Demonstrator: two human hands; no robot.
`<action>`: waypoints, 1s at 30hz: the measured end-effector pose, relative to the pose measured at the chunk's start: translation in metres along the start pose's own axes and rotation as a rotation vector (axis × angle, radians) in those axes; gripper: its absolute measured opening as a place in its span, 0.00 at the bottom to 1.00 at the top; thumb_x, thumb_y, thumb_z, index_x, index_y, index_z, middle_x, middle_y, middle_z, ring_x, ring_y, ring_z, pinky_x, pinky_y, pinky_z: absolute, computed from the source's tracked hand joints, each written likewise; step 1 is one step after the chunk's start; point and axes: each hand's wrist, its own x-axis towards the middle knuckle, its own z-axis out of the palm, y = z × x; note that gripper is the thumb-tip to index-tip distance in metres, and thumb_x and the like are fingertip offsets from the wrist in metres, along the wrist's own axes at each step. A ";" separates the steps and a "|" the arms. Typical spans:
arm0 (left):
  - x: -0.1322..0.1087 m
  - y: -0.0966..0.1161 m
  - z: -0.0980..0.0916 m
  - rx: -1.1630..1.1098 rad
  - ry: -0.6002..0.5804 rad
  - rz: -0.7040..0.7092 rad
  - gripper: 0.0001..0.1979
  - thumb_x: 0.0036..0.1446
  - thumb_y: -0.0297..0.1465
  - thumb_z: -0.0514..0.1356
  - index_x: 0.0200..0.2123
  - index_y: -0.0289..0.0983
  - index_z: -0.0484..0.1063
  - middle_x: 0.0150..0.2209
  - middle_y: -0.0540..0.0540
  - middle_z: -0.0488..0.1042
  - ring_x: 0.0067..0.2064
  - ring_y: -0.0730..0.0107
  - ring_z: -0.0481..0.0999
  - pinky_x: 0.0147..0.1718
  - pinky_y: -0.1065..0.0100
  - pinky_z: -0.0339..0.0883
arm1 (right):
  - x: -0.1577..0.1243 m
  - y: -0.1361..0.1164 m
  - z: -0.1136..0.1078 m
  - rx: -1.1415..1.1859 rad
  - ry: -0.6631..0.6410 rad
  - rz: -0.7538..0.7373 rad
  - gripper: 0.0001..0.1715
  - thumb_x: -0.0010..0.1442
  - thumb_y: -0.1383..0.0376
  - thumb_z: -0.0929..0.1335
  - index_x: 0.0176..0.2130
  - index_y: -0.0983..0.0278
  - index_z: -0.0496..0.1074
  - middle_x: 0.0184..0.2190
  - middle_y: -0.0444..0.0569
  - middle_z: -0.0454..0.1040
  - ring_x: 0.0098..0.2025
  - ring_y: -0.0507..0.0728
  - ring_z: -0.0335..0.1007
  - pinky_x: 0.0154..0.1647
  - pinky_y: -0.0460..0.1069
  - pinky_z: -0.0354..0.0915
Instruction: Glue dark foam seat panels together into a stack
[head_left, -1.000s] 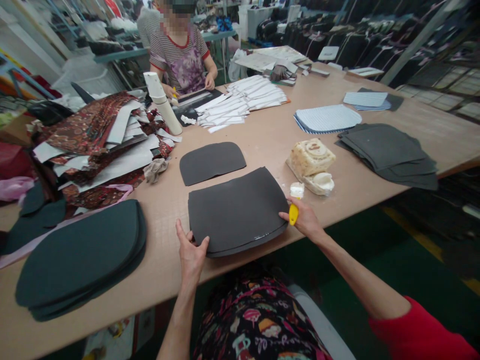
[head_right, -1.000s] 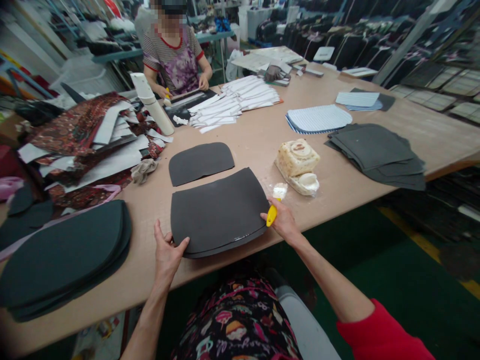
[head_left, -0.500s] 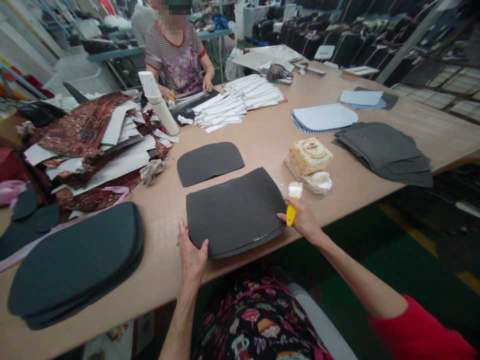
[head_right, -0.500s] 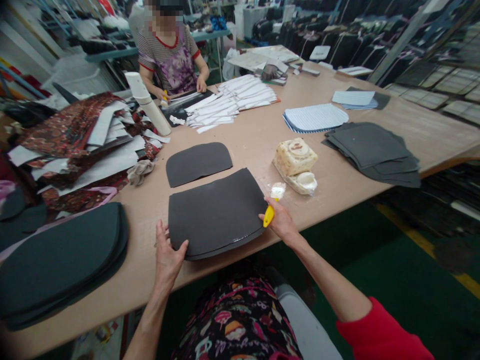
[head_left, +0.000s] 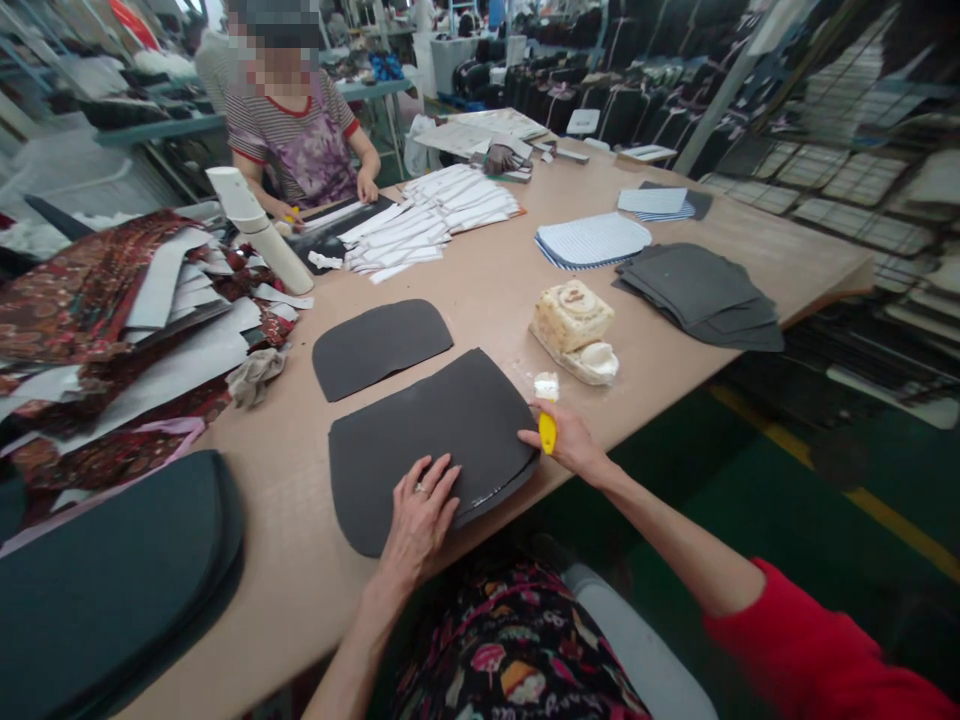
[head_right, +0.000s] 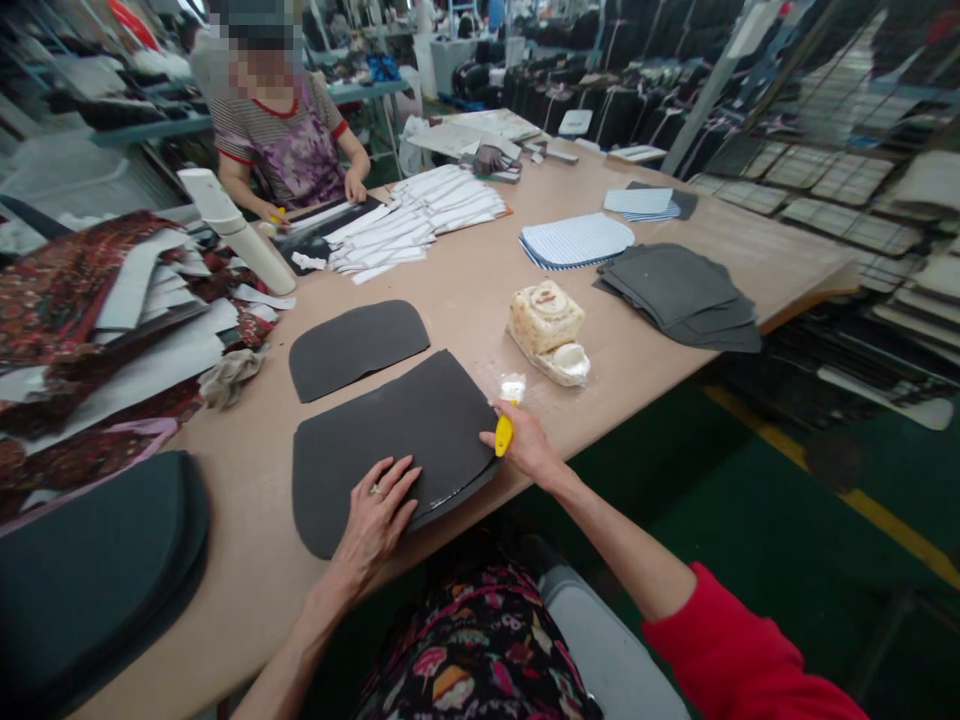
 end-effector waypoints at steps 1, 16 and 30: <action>-0.002 -0.003 0.000 0.019 0.011 0.015 0.18 0.59 0.30 0.52 0.53 0.42 0.65 0.56 0.44 0.68 0.59 0.58 0.61 0.53 0.53 0.62 | 0.001 0.001 0.000 0.040 -0.002 -0.008 0.28 0.50 0.56 0.69 0.49 0.64 0.67 0.31 0.48 0.71 0.31 0.56 0.67 0.33 0.50 0.63; 0.000 -0.009 0.002 0.060 0.052 0.046 0.20 0.58 0.31 0.54 0.54 0.44 0.63 0.55 0.45 0.69 0.57 0.60 0.62 0.51 0.56 0.63 | 0.010 0.002 -0.005 0.114 -0.033 0.034 0.25 0.52 0.63 0.68 0.50 0.62 0.65 0.28 0.43 0.70 0.28 0.54 0.66 0.31 0.49 0.62; 0.001 -0.008 0.001 0.164 0.062 0.078 0.19 0.58 0.28 0.53 0.53 0.47 0.66 0.56 0.45 0.68 0.56 0.59 0.63 0.48 0.56 0.65 | 0.010 -0.003 -0.006 -0.106 0.019 -0.027 0.20 0.51 0.69 0.69 0.46 0.64 0.68 0.31 0.49 0.70 0.33 0.58 0.67 0.34 0.51 0.62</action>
